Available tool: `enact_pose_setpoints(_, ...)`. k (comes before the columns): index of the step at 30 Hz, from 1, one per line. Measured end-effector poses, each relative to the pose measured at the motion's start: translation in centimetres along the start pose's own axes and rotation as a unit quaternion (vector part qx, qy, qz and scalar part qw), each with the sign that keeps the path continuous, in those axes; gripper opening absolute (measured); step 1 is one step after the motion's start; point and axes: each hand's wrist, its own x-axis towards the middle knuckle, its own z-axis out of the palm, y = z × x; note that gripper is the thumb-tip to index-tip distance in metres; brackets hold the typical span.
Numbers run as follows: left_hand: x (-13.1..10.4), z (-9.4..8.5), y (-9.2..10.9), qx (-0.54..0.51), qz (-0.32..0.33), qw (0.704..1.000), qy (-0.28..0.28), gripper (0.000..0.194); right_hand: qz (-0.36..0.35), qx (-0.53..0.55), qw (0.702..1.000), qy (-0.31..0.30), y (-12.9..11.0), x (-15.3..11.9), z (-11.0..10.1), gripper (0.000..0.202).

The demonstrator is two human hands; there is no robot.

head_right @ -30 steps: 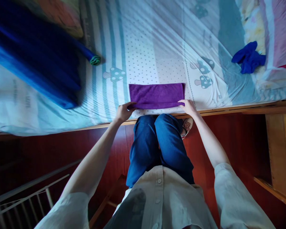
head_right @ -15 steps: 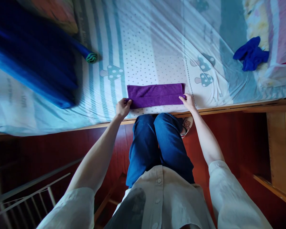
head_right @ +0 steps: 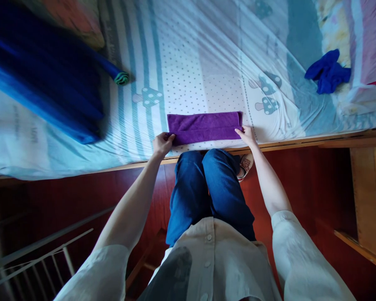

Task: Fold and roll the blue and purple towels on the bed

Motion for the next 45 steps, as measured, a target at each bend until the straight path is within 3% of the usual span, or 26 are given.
enact_pose_setpoints(10,-0.1,0.4,0.0,-0.003,0.001,1.0,0.018,0.018,0.018,-0.024,0.999,0.028,-0.8,-0.2,0.1,0.046)
enact_pose_setpoints(17,-0.3,0.4,-0.4,-0.021,0.012,0.999,0.04,0.016,0.002,-0.002,1.0,0.022,0.8,0.3,-0.6,0.048)
enact_pose_setpoints(22,-0.6,0.6,-0.1,-0.022,0.024,0.998,0.047,0.028,0.002,0.011,0.999,0.041,1.3,0.3,-0.4,0.046)
enact_pose_setpoints(25,-1.3,0.0,-0.2,-0.005,0.088,0.994,0.057,0.037,-0.015,-0.027,0.997,0.065,0.6,-0.4,-0.3,0.04)
enact_pose_setpoints(29,-2.5,-1.1,-0.5,0.07,0.247,0.966,0.035,0.041,-0.135,-0.147,0.974,0.105,-1.1,-2.6,-0.3,0.037)
enact_pose_setpoints(33,-3.1,-0.7,-0.3,0.125,0.36,0.921,-0.084,0.054,-0.243,-0.26,0.935,-0.011,-2.4,-4.6,-0.1,0.042)
enact_pose_setpoints(36,-2.9,0.7,0.1,0.155,0.36,0.915,-0.1,0.06,-0.258,-0.303,0.915,-0.062,-2.6,-4.7,0.3,0.053)
enact_pose_setpoints(40,-1.8,2.2,0.7,0.175,0.348,0.918,-0.075,0.065,-0.243,-0.317,0.916,-0.045,-2.7,-3.0,1.1,0.065)
enact_pose_setpoints(45,-0.7,1.8,1.6,0.203,0.349,0.911,-0.083,0.071,-0.238,-0.319,0.916,-0.044,-3.4,-1.6,0.8,0.062)
